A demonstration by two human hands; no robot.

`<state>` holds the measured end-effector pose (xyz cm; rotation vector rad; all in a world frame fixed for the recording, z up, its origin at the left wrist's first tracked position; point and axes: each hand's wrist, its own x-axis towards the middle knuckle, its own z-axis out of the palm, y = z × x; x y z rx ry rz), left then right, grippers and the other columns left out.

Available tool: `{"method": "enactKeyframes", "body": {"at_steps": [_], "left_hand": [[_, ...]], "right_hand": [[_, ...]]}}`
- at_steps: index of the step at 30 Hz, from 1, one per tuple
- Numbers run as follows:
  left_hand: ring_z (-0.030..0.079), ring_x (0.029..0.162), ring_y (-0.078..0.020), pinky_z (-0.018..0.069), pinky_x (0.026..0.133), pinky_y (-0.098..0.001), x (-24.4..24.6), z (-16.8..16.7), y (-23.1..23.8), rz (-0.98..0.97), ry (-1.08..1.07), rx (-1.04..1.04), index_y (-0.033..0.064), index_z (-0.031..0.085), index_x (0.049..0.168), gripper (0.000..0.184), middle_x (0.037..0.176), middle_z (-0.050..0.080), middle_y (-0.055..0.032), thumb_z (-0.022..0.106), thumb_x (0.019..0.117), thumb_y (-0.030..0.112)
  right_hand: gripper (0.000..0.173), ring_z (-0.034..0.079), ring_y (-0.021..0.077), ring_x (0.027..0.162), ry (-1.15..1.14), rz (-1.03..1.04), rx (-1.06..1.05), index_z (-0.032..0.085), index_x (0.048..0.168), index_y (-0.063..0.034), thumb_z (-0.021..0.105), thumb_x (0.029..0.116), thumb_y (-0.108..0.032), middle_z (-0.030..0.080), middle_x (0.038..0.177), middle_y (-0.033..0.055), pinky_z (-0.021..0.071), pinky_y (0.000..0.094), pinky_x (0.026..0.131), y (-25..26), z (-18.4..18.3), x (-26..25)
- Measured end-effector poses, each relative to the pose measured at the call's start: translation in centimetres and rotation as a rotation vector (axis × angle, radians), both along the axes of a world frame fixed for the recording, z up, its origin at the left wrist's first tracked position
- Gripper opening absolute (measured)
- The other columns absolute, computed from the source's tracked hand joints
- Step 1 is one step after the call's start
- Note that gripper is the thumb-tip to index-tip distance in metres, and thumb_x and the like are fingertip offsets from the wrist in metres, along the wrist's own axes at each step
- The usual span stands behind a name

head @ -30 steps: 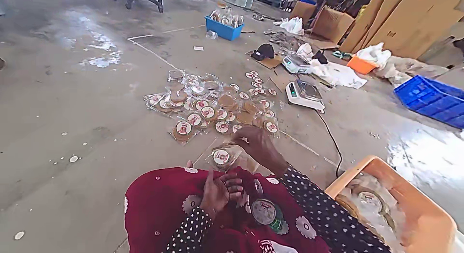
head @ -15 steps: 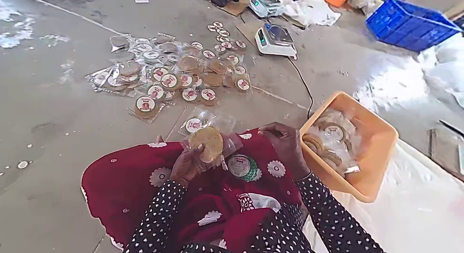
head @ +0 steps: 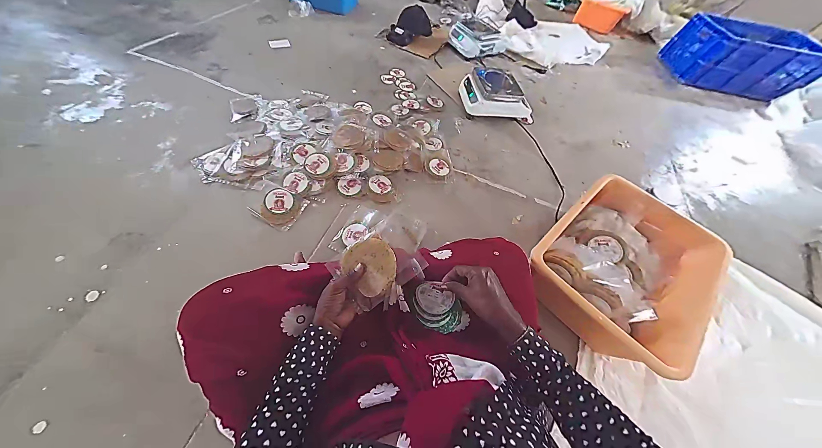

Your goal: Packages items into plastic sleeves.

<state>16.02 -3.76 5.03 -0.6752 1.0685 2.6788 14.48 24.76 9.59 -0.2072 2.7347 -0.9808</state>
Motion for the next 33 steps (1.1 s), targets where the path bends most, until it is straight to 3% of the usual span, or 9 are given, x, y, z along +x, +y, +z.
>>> {"method": "enactKeyframes", "body": {"at_steps": [5, 9, 14, 21, 27, 33], "left_hand": [[0.071, 0.097, -0.0249, 0.0607, 0.085, -0.0437, -0.2, 0.3, 0.2, -0.005, 0.007, -0.009, 0.0017, 0.054, 0.127, 0.024, 0.108, 0.070, -0.0154, 0.049, 0.1044, 0.009], [0.071, 0.096, -0.0258, 0.0609, 0.085, -0.0448, 0.1, 0.1, 0.1, -0.043, 0.048, 0.030, 0.0010, 0.052, 0.129, 0.026, 0.108, 0.070, -0.0157, 0.048, 0.1043, 0.007], [0.072, 0.091, -0.0228, 0.0616, 0.083, -0.0418, 0.2, 0.1, 0.3, -0.086, 0.080, 0.029, 0.0003, 0.055, 0.121, 0.019, 0.101, 0.072, -0.0133, 0.051, 0.1024, 0.002], [0.072, 0.089, -0.0190, 0.0612, 0.080, -0.0369, 0.4, -0.3, 0.2, -0.136, 0.128, -0.007, -0.0008, 0.062, 0.112, 0.014, 0.099, 0.072, -0.0106, 0.055, 0.0998, 0.002], [0.071, 0.097, -0.0219, 0.0598, 0.087, -0.0408, 0.1, -1.2, 0.1, -0.192, 0.173, -0.002, -0.0020, 0.058, 0.122, 0.023, 0.106, 0.072, -0.0131, 0.056, 0.1017, 0.008], [0.071, 0.091, -0.0178, 0.0607, 0.082, -0.0362, 0.5, 0.0, 0.4, -0.205, 0.130, -0.021, -0.0004, 0.061, 0.118, 0.019, 0.101, 0.072, -0.0099, 0.052, 0.1045, 0.011]], "right_hand": [[0.021, 0.069, 0.0174, 0.103, 0.107, 0.004, -0.069, 0.079, 0.106, -0.0096, 0.063, 0.1004, -0.022, 0.075, 0.109, 0.0069, 0.0530, 0.0410, 0.095, 1.2, 0.0, 0.6], [0.015, 0.069, 0.0106, 0.080, 0.209, -0.212, -0.276, 0.076, 0.103, -0.0040, 0.070, 0.0964, -0.016, 0.074, 0.093, 0.0061, 0.0579, 0.0325, 0.077, 1.8, 1.0, -0.3], [0.010, 0.054, 0.0031, 0.057, 0.196, -0.412, -0.438, 0.074, 0.097, -0.0053, 0.076, 0.0933, -0.015, 0.067, 0.075, -0.0009, 0.0447, 0.0208, 0.054, 2.1, 3.4, -2.1], [0.008, 0.056, 0.0019, 0.060, 0.242, -0.316, -0.362, 0.074, 0.096, -0.0055, 0.075, 0.0932, -0.013, 0.068, 0.076, -0.0013, 0.0475, 0.0219, 0.059, 0.5, 4.3, -2.4], [0.006, 0.054, 0.0019, 0.057, 0.125, -0.211, -0.474, 0.073, 0.094, -0.0033, 0.075, 0.0920, -0.008, 0.068, 0.073, -0.0015, 0.0467, 0.0188, 0.056, 0.2, 3.9, -2.8], [0.005, 0.055, 0.0004, 0.058, 0.000, -0.129, -0.534, 0.072, 0.093, -0.0029, 0.076, 0.0894, -0.004, 0.069, 0.075, -0.0016, 0.0468, 0.0179, 0.056, -1.2, 3.2, -3.0]]}}
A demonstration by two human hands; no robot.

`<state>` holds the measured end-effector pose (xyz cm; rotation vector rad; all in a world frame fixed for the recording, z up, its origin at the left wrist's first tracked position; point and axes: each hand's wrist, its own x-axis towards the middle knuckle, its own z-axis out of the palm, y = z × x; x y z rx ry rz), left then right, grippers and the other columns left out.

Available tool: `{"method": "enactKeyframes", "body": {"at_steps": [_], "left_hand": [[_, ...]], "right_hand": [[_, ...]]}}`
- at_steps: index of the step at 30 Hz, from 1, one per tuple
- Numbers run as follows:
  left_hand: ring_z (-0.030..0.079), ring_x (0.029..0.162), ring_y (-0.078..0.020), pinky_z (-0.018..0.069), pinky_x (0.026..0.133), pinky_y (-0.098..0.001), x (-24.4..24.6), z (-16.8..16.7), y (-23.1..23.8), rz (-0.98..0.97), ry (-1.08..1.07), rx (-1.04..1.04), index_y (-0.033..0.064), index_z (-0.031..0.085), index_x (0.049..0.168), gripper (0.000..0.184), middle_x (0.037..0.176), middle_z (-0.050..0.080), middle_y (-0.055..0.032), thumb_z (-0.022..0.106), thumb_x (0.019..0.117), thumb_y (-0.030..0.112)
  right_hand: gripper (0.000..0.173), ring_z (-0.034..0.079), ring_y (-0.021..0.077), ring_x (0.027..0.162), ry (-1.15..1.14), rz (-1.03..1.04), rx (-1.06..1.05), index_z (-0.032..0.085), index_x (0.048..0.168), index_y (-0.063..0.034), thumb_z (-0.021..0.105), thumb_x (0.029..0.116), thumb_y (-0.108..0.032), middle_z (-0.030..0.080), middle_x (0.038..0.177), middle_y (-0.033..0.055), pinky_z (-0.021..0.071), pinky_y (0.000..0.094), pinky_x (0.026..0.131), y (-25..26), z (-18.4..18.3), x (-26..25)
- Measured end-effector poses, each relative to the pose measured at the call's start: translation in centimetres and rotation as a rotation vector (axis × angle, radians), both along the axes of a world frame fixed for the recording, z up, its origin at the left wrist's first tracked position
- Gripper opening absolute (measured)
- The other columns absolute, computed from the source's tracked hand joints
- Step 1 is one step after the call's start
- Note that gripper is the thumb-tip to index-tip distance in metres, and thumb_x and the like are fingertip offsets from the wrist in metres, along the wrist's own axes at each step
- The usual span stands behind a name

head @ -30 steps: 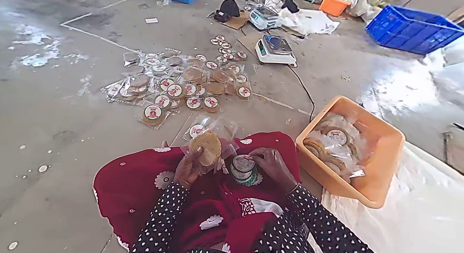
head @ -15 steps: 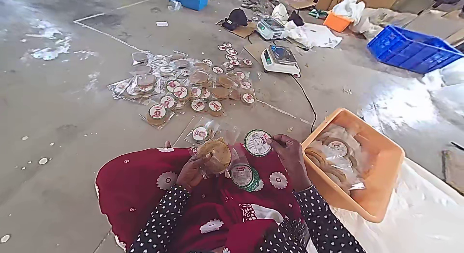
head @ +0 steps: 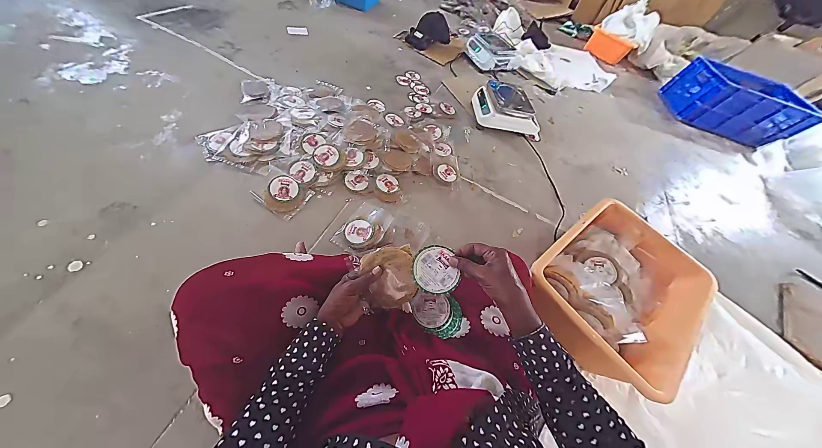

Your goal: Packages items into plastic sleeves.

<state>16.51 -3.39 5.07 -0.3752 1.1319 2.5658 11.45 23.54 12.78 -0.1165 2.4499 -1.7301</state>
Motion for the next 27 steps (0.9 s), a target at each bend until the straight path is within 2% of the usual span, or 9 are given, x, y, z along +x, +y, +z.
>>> {"method": "enactKeyframes", "body": {"at_steps": [4, 8, 12, 17, 20, 22, 24, 25, 27], "left_hand": [[0.071, 0.096, -0.0197, 0.0599, 0.086, -0.0382, -0.3, -1.5, -0.3, -0.070, 0.037, 0.046, -0.0006, 0.060, 0.123, 0.025, 0.106, 0.072, -0.0115, 0.054, 0.1050, 0.016], [0.072, 0.085, -0.0163, 0.0614, 0.078, -0.0332, 0.4, 1.1, 0.2, -0.049, -0.034, -0.040, 0.0008, 0.061, 0.115, 0.020, 0.094, 0.073, -0.0088, 0.046, 0.1073, 0.011], [0.073, 0.090, -0.0199, 0.0616, 0.081, -0.0370, 0.3, 1.1, 0.2, -0.044, -0.060, -0.032, -0.0010, 0.058, 0.120, 0.020, 0.099, 0.073, -0.0121, 0.048, 0.1064, 0.009], [0.073, 0.093, -0.0235, 0.0615, 0.085, -0.0408, 0.1, 0.2, 0.1, -0.058, -0.056, 0.024, -0.0027, 0.057, 0.123, 0.021, 0.104, 0.073, -0.0150, 0.053, 0.1025, 0.003], [0.074, 0.091, -0.0228, 0.0617, 0.084, -0.0400, 0.3, 0.5, 0.2, -0.038, -0.061, 0.000, -0.0033, 0.059, 0.119, 0.019, 0.100, 0.074, -0.0143, 0.053, 0.1007, -0.001], [0.073, 0.091, -0.0217, 0.0616, 0.082, -0.0399, 0.5, 0.8, 0.0, -0.043, -0.042, -0.040, -0.0016, 0.055, 0.124, 0.023, 0.102, 0.073, -0.0124, 0.050, 0.1020, 0.000], [0.073, 0.091, -0.0226, 0.0628, 0.079, -0.0412, 0.4, 0.7, 0.2, -0.055, -0.024, -0.065, -0.0008, 0.051, 0.129, 0.027, 0.104, 0.072, -0.0125, 0.047, 0.1035, 0.003], [0.073, 0.089, -0.0228, 0.0631, 0.077, -0.0412, 0.5, 0.8, 0.4, -0.053, -0.034, -0.086, -0.0009, 0.050, 0.129, 0.026, 0.103, 0.072, -0.0127, 0.045, 0.1044, 0.004], [0.074, 0.084, -0.0191, 0.0638, 0.072, -0.0367, 0.5, 0.9, 0.7, -0.045, -0.035, -0.133, 0.0014, 0.053, 0.124, 0.022, 0.098, 0.074, -0.0096, 0.044, 0.1046, 0.005]], "right_hand": [[0.005, 0.057, 0.0016, 0.059, -0.004, 0.064, -0.023, 0.073, 0.092, -0.0028, 0.077, 0.0893, -0.005, 0.070, 0.075, -0.0005, 0.0473, 0.0184, 0.056, -1.7, -0.1, 0.2], [0.008, 0.061, 0.0037, 0.063, -0.001, 0.122, 0.038, 0.072, 0.089, -0.0050, 0.078, 0.0886, -0.010, 0.069, 0.073, -0.0006, 0.0517, 0.0227, 0.061, -3.8, -0.1, 0.6], [0.008, 0.064, 0.0046, 0.068, 0.013, 0.158, 0.125, 0.074, 0.092, -0.0065, 0.074, 0.0937, -0.015, 0.071, 0.079, -0.0002, 0.0543, 0.0251, 0.065, -5.0, -0.3, 0.5], [0.009, 0.066, 0.0055, 0.072, 0.060, 0.154, 0.151, 0.075, 0.090, -0.0086, 0.080, 0.0872, -0.015, 0.072, 0.080, -0.0005, 0.0557, 0.0291, 0.071, -5.4, -0.4, 0.3], [0.010, 0.064, 0.0042, 0.077, 0.067, 0.215, 0.123, 0.075, 0.096, -0.0048, 0.067, 0.0976, -0.011, 0.071, 0.085, 0.0008, 0.0545, 0.0263, 0.075, -5.2, -0.1, 0.4], [0.021, 0.060, 0.0045, 0.070, 0.111, 0.077, -0.015, 0.070, 0.097, -0.0032, 0.056, 0.1046, -0.017, 0.065, 0.079, 0.0005, 0.0523, 0.0256, 0.067, -5.7, -0.6, 0.8], [0.028, 0.066, 0.0118, 0.091, 0.129, -0.097, -0.098, 0.065, 0.122, -0.0019, 0.057, 0.1041, -0.022, 0.069, 0.107, 0.0078, 0.0574, 0.0329, 0.081, -5.6, -0.7, 1.0], [0.043, 0.066, 0.0186, 0.103, 0.114, -0.129, -0.075, 0.056, 0.137, -0.0029, 0.064, 0.0995, -0.023, 0.065, 0.122, 0.0132, 0.0567, 0.0386, 0.087, -5.4, -0.7, 1.2], [0.074, 0.065, 0.0275, 0.113, 0.038, -0.093, 0.023, 0.045, 0.149, -0.0035, 0.080, 0.0873, -0.026, 0.062, 0.131, 0.0198, 0.0559, 0.0461, 0.094, -5.3, -1.1, 1.7]]}}
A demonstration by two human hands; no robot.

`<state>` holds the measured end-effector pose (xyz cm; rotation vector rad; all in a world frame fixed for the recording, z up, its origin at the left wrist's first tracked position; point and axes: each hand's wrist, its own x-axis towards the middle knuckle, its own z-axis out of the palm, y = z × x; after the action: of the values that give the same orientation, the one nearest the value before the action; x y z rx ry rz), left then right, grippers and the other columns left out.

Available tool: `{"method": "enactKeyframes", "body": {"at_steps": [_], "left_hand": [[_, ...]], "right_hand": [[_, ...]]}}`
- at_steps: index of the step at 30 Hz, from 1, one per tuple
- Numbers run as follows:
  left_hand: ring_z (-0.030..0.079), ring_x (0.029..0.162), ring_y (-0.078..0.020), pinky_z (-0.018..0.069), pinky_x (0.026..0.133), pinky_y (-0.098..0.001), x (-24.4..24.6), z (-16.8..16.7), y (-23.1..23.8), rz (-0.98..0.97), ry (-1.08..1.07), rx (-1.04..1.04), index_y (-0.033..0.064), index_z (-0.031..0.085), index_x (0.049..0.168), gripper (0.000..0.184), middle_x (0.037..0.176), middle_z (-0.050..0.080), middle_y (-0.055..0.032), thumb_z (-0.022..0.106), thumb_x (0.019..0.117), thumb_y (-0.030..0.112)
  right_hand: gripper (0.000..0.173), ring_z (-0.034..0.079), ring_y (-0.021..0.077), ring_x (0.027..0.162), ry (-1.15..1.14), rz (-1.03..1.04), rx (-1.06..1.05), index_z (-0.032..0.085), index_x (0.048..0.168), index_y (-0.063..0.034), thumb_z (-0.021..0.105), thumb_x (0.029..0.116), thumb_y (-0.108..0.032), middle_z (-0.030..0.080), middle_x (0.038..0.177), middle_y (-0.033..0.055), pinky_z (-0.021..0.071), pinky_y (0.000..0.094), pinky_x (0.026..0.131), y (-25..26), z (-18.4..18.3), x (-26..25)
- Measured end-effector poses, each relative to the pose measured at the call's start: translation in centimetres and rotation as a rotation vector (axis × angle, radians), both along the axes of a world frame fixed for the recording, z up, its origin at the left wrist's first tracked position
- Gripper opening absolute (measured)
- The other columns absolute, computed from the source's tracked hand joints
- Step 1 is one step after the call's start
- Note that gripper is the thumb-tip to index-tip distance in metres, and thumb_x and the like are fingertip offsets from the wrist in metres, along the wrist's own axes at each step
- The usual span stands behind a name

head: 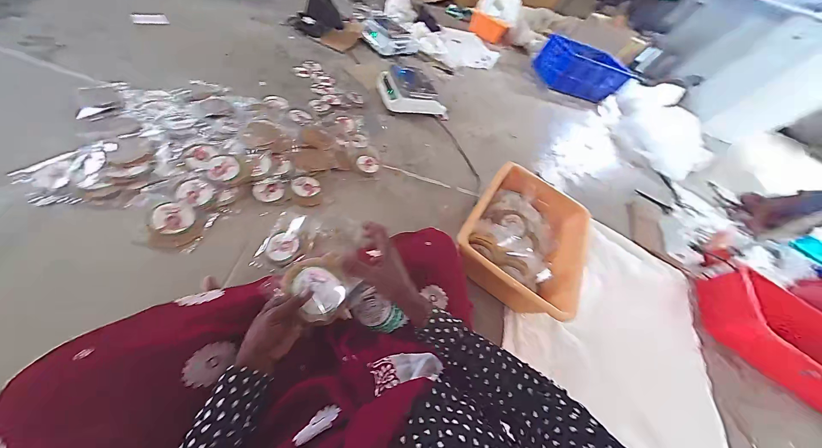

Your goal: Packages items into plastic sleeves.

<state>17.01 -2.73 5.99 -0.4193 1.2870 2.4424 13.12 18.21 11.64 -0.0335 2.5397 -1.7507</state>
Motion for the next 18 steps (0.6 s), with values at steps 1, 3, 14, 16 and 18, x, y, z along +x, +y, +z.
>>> {"method": "enactKeyframes", "body": {"at_steps": [1, 3, 14, 16, 18], "left_hand": [[0.074, 0.081, -0.0166, 0.0636, 0.070, -0.0340, 0.1, 0.1, 0.1, 0.007, 0.008, -0.020, 0.0026, 0.055, 0.120, 0.020, 0.095, 0.074, -0.0075, 0.044, 0.1038, 0.004], [0.073, 0.080, -0.0135, 0.0634, 0.070, -0.0314, 0.4, 0.1, 0.2, 0.007, 0.029, -0.045, 0.0043, 0.058, 0.113, 0.019, 0.092, 0.074, -0.0044, 0.043, 0.1023, 0.002], [0.075, 0.091, -0.0243, 0.0647, 0.075, -0.0411, -0.6, -2.2, -1.0, -0.266, 0.186, 0.137, 0.0201, 0.069, 0.123, 0.029, 0.104, 0.075, -0.0095, 0.060, 0.1006, 0.036], [0.075, 0.093, -0.0252, 0.0643, 0.078, -0.0421, -0.8, -2.6, -1.1, -0.262, 0.179, 0.147, 0.0174, 0.067, 0.126, 0.032, 0.107, 0.075, -0.0102, 0.057, 0.1016, 0.036], [0.075, 0.094, -0.0261, 0.0643, 0.080, -0.0427, -1.0, -3.0, -1.1, -0.249, 0.167, 0.154, 0.0155, 0.066, 0.126, 0.032, 0.107, 0.075, -0.0108, 0.054, 0.1026, 0.035]], "right_hand": [[0.072, 0.068, 0.0260, 0.103, -0.021, 0.048, 0.035, 0.050, 0.143, 0.0008, 0.084, 0.0840, -0.024, 0.068, 0.116, 0.0198, 0.0572, 0.0449, 0.090, -0.2, -0.3, 0.2], [0.035, 0.066, 0.0141, 0.083, -0.079, 0.143, -0.023, 0.068, 0.108, 0.0051, 0.083, 0.0837, -0.015, 0.070, 0.091, 0.0119, 0.0542, 0.0341, 0.080, -0.3, -0.6, 0.5], [0.013, 0.071, 0.0170, 0.083, 0.421, -0.276, 0.458, 0.077, 0.101, -0.0049, 0.069, 0.0955, -0.014, 0.075, 0.093, 0.0084, 0.0592, 0.0411, 0.078, 17.8, 6.8, 1.6], [0.014, 0.072, 0.0214, 0.090, 0.421, -0.377, 0.669, 0.078, 0.103, -0.0069, 0.067, 0.0967, -0.014, 0.076, 0.098, 0.0099, 0.0583, 0.0473, 0.084, 23.3, 8.3, 3.3], [0.016, 0.071, 0.0302, 0.096, 0.293, -0.445, 0.858, 0.078, 0.104, -0.0092, 0.064, 0.0983, -0.014, 0.075, 0.101, 0.0131, 0.0543, 0.0571, 0.087, 28.0, 9.4, 5.3]]}}
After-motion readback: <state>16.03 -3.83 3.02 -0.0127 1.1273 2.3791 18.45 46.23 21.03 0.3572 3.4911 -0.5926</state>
